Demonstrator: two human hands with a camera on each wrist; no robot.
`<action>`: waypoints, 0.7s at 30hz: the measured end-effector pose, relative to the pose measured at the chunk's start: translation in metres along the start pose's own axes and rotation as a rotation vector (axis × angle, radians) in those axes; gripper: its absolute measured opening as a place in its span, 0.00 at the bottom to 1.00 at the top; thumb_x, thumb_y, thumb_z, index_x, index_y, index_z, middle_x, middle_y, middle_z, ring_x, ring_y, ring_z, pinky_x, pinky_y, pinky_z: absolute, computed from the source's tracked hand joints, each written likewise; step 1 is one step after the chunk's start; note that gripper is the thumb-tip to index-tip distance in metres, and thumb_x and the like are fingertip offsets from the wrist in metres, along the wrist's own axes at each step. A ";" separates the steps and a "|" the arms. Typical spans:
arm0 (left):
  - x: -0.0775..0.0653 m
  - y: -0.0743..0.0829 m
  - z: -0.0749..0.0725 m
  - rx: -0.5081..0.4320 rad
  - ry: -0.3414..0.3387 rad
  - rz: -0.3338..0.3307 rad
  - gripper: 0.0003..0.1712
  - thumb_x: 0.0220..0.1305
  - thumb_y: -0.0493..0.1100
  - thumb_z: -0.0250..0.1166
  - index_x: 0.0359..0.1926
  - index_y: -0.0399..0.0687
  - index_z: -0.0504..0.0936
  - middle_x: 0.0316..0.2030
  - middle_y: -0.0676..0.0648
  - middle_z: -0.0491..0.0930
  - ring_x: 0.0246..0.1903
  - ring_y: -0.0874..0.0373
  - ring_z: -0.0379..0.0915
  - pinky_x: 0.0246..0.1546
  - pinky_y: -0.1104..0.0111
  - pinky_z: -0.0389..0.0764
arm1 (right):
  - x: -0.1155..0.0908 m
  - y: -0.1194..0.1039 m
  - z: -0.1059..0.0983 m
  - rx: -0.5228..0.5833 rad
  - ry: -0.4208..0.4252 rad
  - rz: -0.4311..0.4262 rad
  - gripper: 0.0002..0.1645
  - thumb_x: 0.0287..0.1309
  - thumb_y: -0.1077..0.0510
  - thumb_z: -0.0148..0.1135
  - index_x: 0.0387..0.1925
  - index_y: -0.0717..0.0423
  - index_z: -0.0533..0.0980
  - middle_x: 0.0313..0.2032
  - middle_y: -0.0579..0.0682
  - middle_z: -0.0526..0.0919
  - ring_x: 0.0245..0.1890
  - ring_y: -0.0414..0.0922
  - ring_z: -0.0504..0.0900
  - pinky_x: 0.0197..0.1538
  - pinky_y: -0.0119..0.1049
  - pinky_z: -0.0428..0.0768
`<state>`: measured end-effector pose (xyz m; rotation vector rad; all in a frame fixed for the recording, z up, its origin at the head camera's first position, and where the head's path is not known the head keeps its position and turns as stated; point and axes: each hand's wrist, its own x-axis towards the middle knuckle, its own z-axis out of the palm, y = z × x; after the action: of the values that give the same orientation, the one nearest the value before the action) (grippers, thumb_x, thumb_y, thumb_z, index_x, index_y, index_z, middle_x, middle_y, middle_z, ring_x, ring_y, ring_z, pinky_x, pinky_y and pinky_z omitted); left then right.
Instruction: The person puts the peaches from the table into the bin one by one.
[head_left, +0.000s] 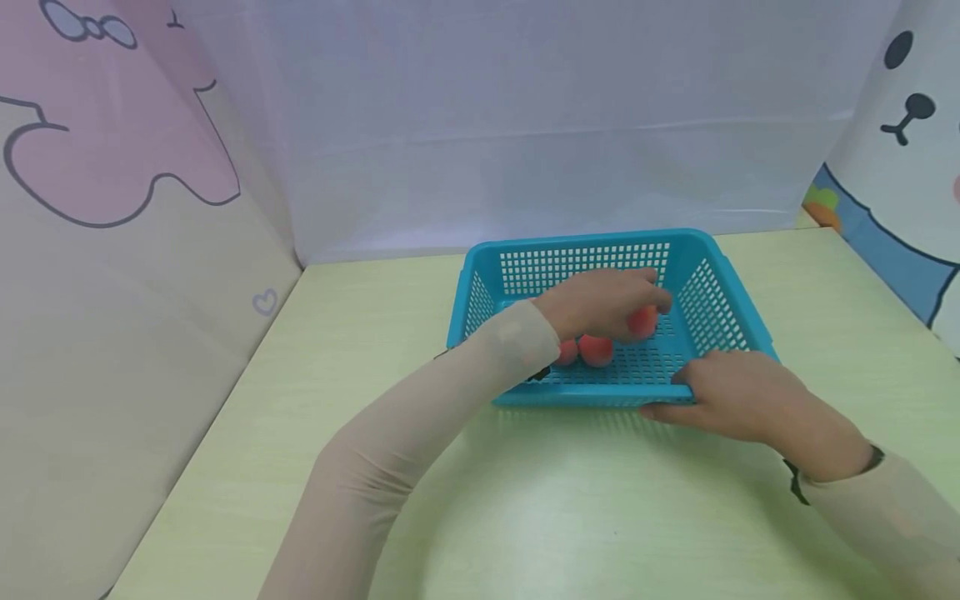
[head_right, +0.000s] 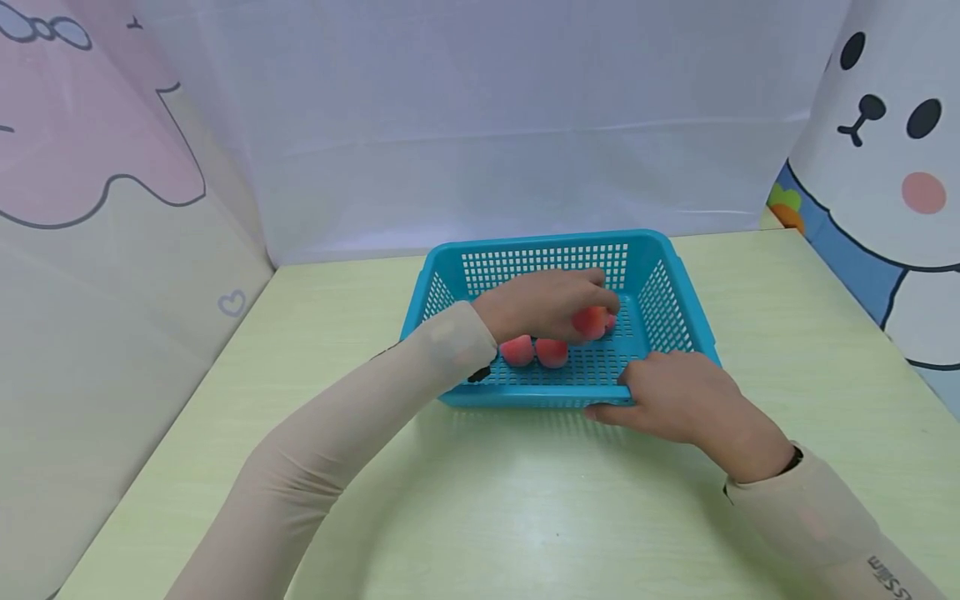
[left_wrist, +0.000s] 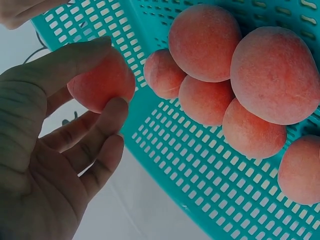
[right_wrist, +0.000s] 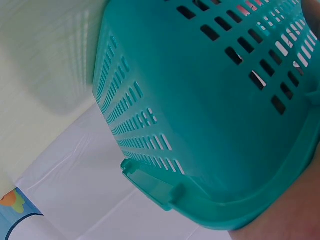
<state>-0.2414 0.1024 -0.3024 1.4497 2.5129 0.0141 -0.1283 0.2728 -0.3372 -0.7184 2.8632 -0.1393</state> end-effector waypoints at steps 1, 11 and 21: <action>0.000 0.000 0.000 -0.006 -0.004 -0.003 0.22 0.64 0.41 0.62 0.57 0.64 0.75 0.48 0.57 0.68 0.46 0.64 0.66 0.46 0.74 0.71 | 0.000 0.000 0.000 0.001 0.000 -0.001 0.34 0.53 0.21 0.49 0.13 0.42 0.66 0.11 0.40 0.61 0.14 0.37 0.63 0.18 0.32 0.57; 0.003 0.004 0.004 -0.004 -0.037 -0.009 0.19 0.65 0.40 0.62 0.55 0.62 0.74 0.48 0.58 0.71 0.47 0.65 0.66 0.48 0.75 0.69 | 0.000 0.000 0.001 0.007 0.012 -0.004 0.34 0.52 0.21 0.49 0.12 0.42 0.65 0.10 0.39 0.60 0.13 0.37 0.62 0.18 0.32 0.55; 0.005 0.005 0.010 -0.042 -0.077 -0.062 0.15 0.66 0.41 0.60 0.52 0.61 0.75 0.46 0.61 0.73 0.45 0.66 0.67 0.48 0.72 0.69 | 0.000 -0.001 0.000 0.005 0.018 -0.001 0.35 0.51 0.20 0.47 0.12 0.42 0.64 0.11 0.39 0.59 0.14 0.37 0.62 0.18 0.32 0.54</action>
<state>-0.2375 0.1085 -0.3126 1.3302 2.4786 0.0006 -0.1274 0.2722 -0.3373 -0.7213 2.8788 -0.1535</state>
